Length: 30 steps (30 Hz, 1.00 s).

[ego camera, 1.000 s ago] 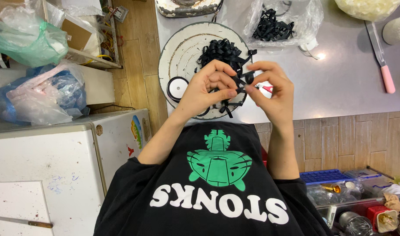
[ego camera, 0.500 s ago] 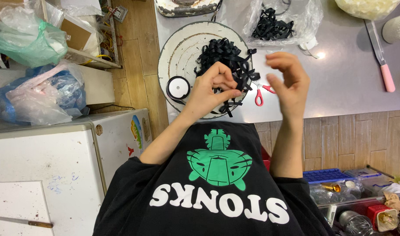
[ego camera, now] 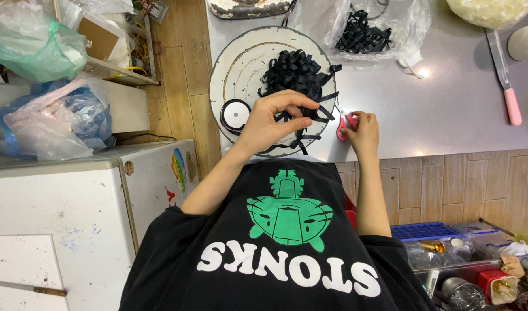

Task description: The person repeatedly picks up black rubber bands from a pile on a plate, folds them, and cuts them with scissors. The cut pieces are placed back on the plate. The person continues this process throughout the clip.

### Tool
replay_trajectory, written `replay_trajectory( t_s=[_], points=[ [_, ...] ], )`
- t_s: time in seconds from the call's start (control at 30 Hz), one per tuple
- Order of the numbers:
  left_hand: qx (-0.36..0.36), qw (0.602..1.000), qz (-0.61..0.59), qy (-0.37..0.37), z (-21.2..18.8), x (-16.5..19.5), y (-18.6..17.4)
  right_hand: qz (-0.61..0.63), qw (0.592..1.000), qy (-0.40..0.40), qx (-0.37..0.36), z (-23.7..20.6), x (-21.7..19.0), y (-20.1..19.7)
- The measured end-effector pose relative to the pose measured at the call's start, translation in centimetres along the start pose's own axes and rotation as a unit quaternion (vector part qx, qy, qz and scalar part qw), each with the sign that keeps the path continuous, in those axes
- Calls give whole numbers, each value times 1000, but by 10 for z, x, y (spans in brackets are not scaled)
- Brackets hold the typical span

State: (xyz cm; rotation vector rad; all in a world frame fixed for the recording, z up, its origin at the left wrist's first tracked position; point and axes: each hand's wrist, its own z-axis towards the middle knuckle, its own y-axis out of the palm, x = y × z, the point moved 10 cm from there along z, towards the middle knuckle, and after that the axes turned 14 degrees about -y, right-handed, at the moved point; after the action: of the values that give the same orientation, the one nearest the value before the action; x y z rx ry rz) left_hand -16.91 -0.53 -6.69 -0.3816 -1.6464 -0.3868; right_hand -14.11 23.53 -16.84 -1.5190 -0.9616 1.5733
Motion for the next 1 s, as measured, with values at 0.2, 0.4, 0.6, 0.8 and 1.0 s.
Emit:
replay_trajectory(
  t_s=[0.2,0.4,0.6,0.8,1.0],
  points=[
    [-27,998,33,54,2,16,-9,26,999,-22,15,-4,-9,-7],
    [-47,999,-4,-28,9,-3,-18,17,996,31,-82,-18,2,14],
    [-29,996,68,51,10,5,-23,121,983,120,-72,-34,32,11],
    [-51,998,24,-22,15,-17,-24,541,838,50,-47,-38,9,5],
    [-65,997,36,-26,14,-20,-12,566,789,-98,-218,-49,-66,16]
  ],
)
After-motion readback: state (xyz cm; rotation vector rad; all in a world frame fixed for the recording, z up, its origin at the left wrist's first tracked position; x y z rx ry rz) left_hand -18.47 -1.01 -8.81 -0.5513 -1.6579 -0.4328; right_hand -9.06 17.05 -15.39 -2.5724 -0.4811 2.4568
